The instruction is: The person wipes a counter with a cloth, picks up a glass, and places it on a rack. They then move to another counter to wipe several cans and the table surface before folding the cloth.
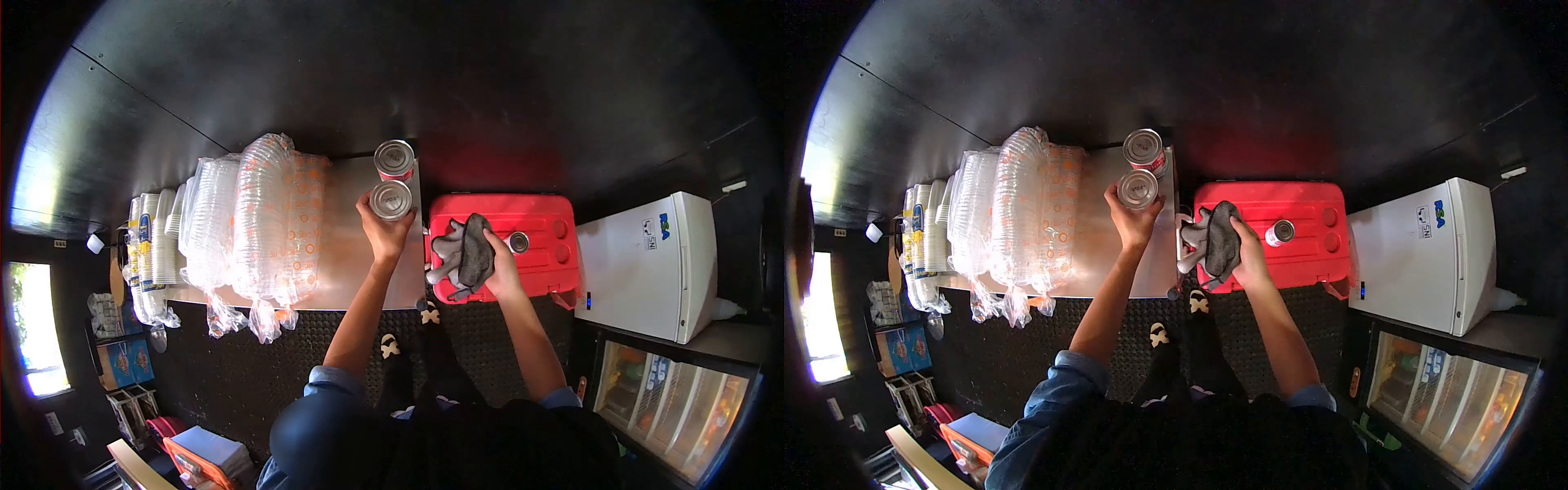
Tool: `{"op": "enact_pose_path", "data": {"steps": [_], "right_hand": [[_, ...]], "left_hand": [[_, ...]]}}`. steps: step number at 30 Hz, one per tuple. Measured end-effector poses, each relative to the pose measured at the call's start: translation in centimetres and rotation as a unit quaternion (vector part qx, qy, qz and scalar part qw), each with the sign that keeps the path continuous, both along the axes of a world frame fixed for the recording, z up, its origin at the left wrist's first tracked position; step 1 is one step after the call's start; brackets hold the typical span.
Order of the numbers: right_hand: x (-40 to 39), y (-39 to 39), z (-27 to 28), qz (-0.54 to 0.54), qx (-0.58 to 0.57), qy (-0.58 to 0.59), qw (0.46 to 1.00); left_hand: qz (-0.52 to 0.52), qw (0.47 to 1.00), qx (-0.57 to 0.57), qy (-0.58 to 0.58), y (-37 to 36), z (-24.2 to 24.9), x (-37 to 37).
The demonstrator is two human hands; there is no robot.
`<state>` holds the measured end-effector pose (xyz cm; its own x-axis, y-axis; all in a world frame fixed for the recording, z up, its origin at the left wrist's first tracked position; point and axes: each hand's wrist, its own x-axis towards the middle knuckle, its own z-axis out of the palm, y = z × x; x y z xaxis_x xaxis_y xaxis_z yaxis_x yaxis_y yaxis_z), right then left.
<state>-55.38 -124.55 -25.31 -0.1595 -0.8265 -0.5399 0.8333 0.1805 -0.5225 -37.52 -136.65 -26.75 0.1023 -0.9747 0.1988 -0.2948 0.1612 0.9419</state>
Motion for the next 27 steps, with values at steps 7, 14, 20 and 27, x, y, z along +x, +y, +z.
{"op": "enact_pose_path", "data": {"steps": [7,14,20,27], "right_hand": [[1.4,-1.1,-0.6,0.023,-0.023,-0.022,0.999],[1.3,-1.0,0.6,0.039,-0.03,0.008,0.999],[2.2,-1.1,0.7,0.001,-0.019,0.008,1.0],[2.0,-0.5,0.8,0.014,-0.05,-0.01,0.999]], "left_hand": [[-0.021,0.996,-0.085,-0.012,-0.2,-1.4,0.9],[-0.072,0.997,0.007,0.023,-0.3,-2.8,2.6],[-0.055,0.998,-0.018,-0.019,0.3,-2.5,1.7],[-0.085,0.996,-0.021,-0.02,0.0,-2.7,1.9]]}}
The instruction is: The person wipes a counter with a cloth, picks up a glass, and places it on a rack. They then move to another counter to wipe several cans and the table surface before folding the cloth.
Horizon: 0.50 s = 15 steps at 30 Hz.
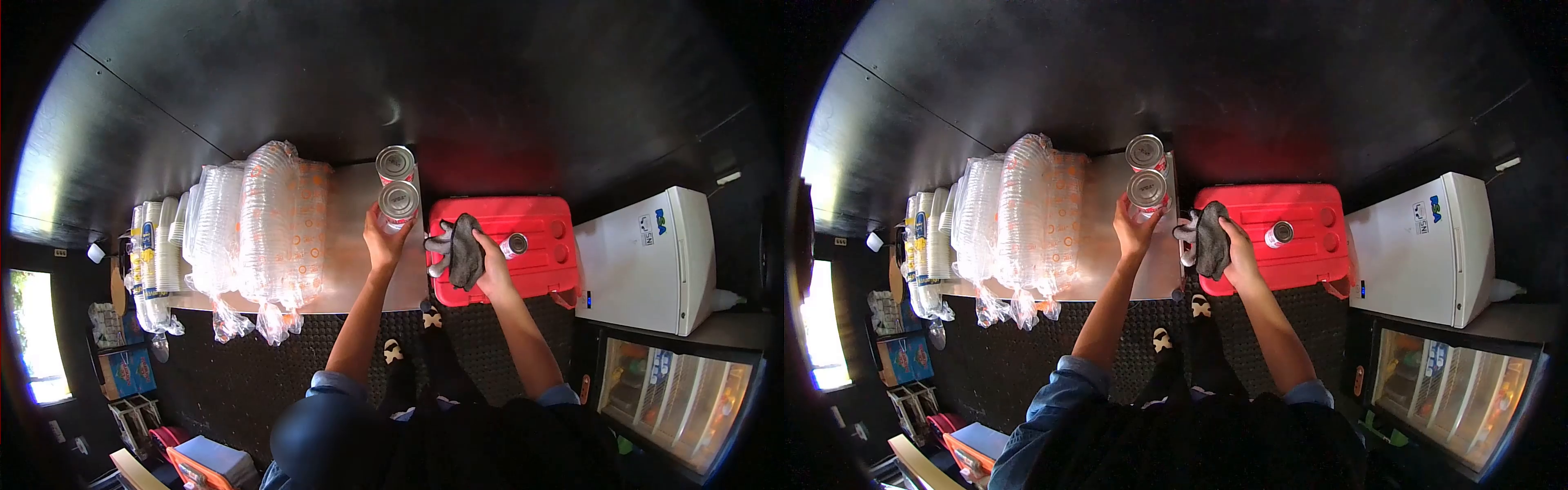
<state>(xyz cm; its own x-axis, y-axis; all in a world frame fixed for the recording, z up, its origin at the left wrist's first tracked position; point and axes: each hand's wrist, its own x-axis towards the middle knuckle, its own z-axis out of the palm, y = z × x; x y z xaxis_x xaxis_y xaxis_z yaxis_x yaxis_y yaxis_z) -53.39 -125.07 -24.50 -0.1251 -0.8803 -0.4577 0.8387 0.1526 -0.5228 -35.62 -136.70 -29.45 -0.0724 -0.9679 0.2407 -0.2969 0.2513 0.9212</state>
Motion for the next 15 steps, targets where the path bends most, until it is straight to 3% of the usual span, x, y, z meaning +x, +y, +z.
{"op": "enact_pose_path", "data": {"steps": [4,6,7,9,10,12,14,15], "right_hand": [[1.0,0.4,2.6,0.018,-0.015,0.011,1.0],[1.6,0.8,5.4,0.035,-0.044,0.007,0.998],[1.9,1.0,6.6,0.042,-0.049,0.009,0.998],[2.2,1.6,6.3,0.029,-0.054,0.032,0.998],[2.5,2.0,6.7,0.024,-0.058,0.033,0.997],[3.2,2.8,7.8,0.036,-0.119,0.029,0.992],[4.2,3.9,9.5,0.034,-0.14,0.026,0.989],[4.6,4.6,10.3,0.044,-0.156,0.039,0.986]], "left_hand": [[0.006,1.0,-0.024,-0.006,0.6,1.0,0.1],[0.11,0.989,-0.089,-0.052,1.9,1.4,0.4],[0.106,0.989,-0.094,-0.05,2.8,2.5,0.7],[0.01,0.997,0.06,0.047,5.2,5.0,1.9],[0.005,0.997,0.055,0.047,6.0,5.8,2.2],[-0.136,0.979,0.122,0.09,7.4,7.7,2.4],[-0.158,0.966,0.159,0.13,8.2,9.9,2.9],[-0.241,0.944,0.182,0.134,8.4,11.7,3.6]]}}
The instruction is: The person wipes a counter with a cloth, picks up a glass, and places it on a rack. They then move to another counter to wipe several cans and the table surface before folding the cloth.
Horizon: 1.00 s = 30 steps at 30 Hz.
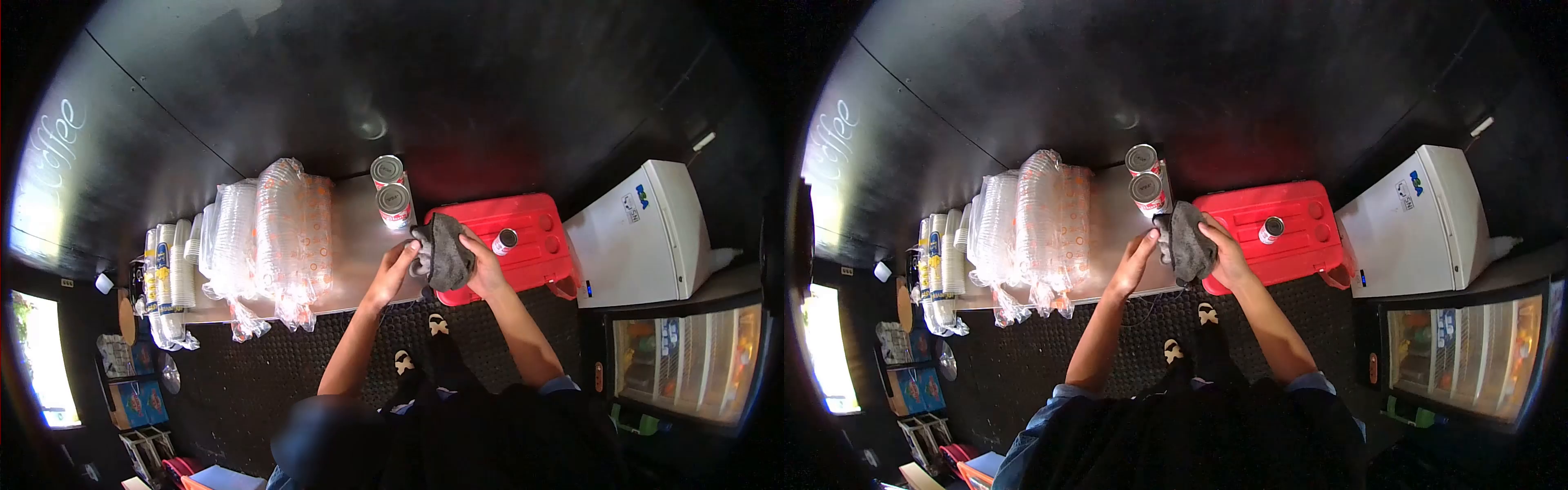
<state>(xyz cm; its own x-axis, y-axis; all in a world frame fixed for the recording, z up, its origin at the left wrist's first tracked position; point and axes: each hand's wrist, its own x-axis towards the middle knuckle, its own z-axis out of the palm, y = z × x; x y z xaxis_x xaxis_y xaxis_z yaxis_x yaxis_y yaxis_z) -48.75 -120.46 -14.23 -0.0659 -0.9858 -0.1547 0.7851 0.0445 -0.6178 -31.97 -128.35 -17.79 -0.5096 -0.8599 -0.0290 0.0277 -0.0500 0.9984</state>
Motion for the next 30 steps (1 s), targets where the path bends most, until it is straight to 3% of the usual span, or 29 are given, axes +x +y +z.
{"op": "enact_pose_path", "data": {"steps": [1,3,5,7,9,10,14,17,19,21,23,24,27,29,30], "right_hand": [[0.3,0.7,0.6,0.007,-0.017,0.014,1.0],[0.2,2.0,0.9,-0.006,-0.019,0.063,0.998],[-0.1,3.5,0.9,-0.035,-0.02,0.237,0.971],[1.3,5.2,2.1,-0.054,-0.033,0.281,0.958],[2.4,7.0,1.9,-0.091,-0.043,0.453,0.886],[2.7,7.9,2.1,-0.108,-0.031,0.487,0.866],[0.3,11.9,-1.7,-0.193,0.022,0.489,0.85],[-3.5,16.5,-2.2,-0.096,0.039,0.435,0.895],[-4.9,19.1,0.7,-0.054,0.093,0.308,0.945],[-7.2,21.6,3.1,-0.017,0.025,0.141,0.989],[-7.9,22.4,1.7,-0.124,-0.023,-0.043,0.991],[-7.7,22.6,0.7,-0.128,-0.019,-0.045,0.991],[-4.8,21.3,-3.8,-0.248,0.026,0.133,0.959],[-6.0,20.0,-6.6,-0.311,0.053,0.249,0.916],[-7.7,19.8,-7.9,-0.307,0.06,0.243,0.918]], "left_hand": [[-0.087,0.996,0.015,0.016,0.4,1.6,0.5],[-0.082,0.995,0.007,0.059,1.5,3.9,0.8],[-0.066,0.991,-0.08,0.08,2.2,5.5,1.2],[-0.077,0.991,-0.112,0.018,4.2,8.0,1.3],[-0.103,0.956,-0.273,-0.034,5.9,9.7,1.0],[-0.1,0.951,-0.292,-0.026,6.8,10.2,0.8],[-0.088,0.949,-0.295,-0.064,9.3,11.0,0.4],[-0.129,0.953,-0.274,-0.009,10.1,10.6,-0.6],[-0.158,0.962,-0.221,0.036,10.2,10.1,-1.7],[-0.187,0.966,-0.162,0.077,10.4,9.9,-3.4],[-0.19,0.966,-0.134,0.111,10.8,9.7,-6.4],[-0.196,0.967,-0.12,0.109,10.9,8.9,-8.1],[-0.231,0.968,-0.083,0.049,11.2,5.2,-13.5],[-0.242,0.965,-0.102,-0.011,10.7,0.2,-16.1],[-0.244,0.963,-0.112,-0.033,10.5,-1.7,-17.2]]}}
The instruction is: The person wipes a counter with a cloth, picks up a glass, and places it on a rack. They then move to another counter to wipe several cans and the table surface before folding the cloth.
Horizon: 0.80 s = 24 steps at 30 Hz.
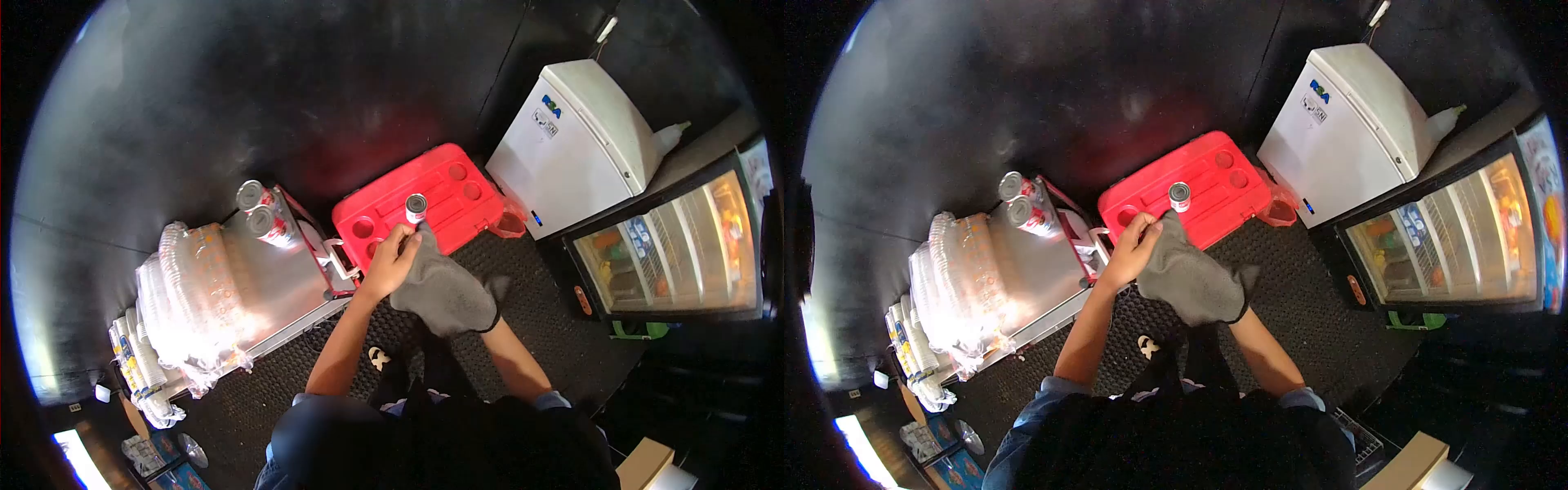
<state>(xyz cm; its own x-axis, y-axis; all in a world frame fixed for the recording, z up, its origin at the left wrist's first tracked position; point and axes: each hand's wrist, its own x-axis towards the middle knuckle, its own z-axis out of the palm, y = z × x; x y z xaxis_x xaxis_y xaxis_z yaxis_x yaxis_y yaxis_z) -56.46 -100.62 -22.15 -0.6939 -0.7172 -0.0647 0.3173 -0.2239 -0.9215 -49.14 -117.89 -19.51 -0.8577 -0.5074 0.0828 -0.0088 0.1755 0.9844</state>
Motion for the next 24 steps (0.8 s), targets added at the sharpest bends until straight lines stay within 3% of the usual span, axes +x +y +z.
{"op": "enact_pose_path", "data": {"steps": [2,3,4,5,6,9,10,11,14,16,17,19,21,22,23,24], "right_hand": [[-3.4,0.2,-2.6,0.164,0.082,0.222,0.958],[-5.1,0.5,-3.5,0.166,0.084,0.215,0.959],[-6.6,1.1,-4.5,0.14,0.158,0.159,0.965],[-7.9,1.2,-5.8,0.114,0.231,0.101,0.961],[-9.6,0.1,-5.9,0.119,0.234,0.095,0.96],[-15.3,-6.0,-4.6,0.094,0.535,0.172,0.822],[-16.7,-7.1,-7.6,0.07,0.568,0.054,0.818],[-17.2,-7.1,-10.1,0.077,0.571,0.051,0.815],[-17.8,-4.1,-16.9,0.081,0.309,-0.041,0.947],[-18.4,-2.8,-19.5,0.073,0.118,-0.101,0.985],[-18.9,-2.8,-20.5,0.075,0.123,-0.103,0.984],[-19.6,-3.5,-20.3,0.111,0.131,0.011,0.985],[-20.0,-4.0,-19.5,0.144,0.136,0.123,0.972],[-20.0,-4.0,-19.4,0.16,0.138,0.18,0.961],[-19.8,-3.7,-19.4,0.161,0.139,0.179,0.961],[-19.6,-3.2,-19.3,0.139,0.139,0.088,0.977]], "left_hand": [[-0.003,0.999,-0.01,-0.031,-0.6,-3.4,-1.9],[-0.005,0.997,-0.009,-0.08,-1.2,-5.0,-2.9],[-0.005,0.992,-0.007,-0.129,-1.8,-6.9,-4.1],[-0.003,0.991,-0.003,-0.136,-2.3,-9.3,-5.3],[0.032,0.988,-0.012,-0.148,-2.9,-12.5,-6.5],[0.061,0.98,-0.02,-0.187,-5.1,-21.9,-9.8],[0.068,0.968,-0.066,-0.232,-5.7,-24.6,-10.9],[0.074,0.951,-0.112,-0.277,-6.2,-27.3,-11.8],[0.103,0.945,-0.154,-0.268,-7.2,-32.3,-14.9],[0.118,0.941,-0.184,-0.259,-7.2,-33.9,-16.8],[0.132,0.941,-0.195,-0.245,-7.1,-34.5,-17.7],[0.147,0.938,-0.207,-0.237,-7.2,-36.4,-18.7],[0.172,0.964,-0.073,-0.191,-7.1,-37.8,-19.1],[0.206,0.959,-0.1,-0.169,-6.8,-38.1,-19.2],[0.207,0.958,-0.098,-0.171,-6.6,-38.2,-19.0],[0.217,0.958,-0.094,-0.161,-6.4,-37.8,-18.9]]}}
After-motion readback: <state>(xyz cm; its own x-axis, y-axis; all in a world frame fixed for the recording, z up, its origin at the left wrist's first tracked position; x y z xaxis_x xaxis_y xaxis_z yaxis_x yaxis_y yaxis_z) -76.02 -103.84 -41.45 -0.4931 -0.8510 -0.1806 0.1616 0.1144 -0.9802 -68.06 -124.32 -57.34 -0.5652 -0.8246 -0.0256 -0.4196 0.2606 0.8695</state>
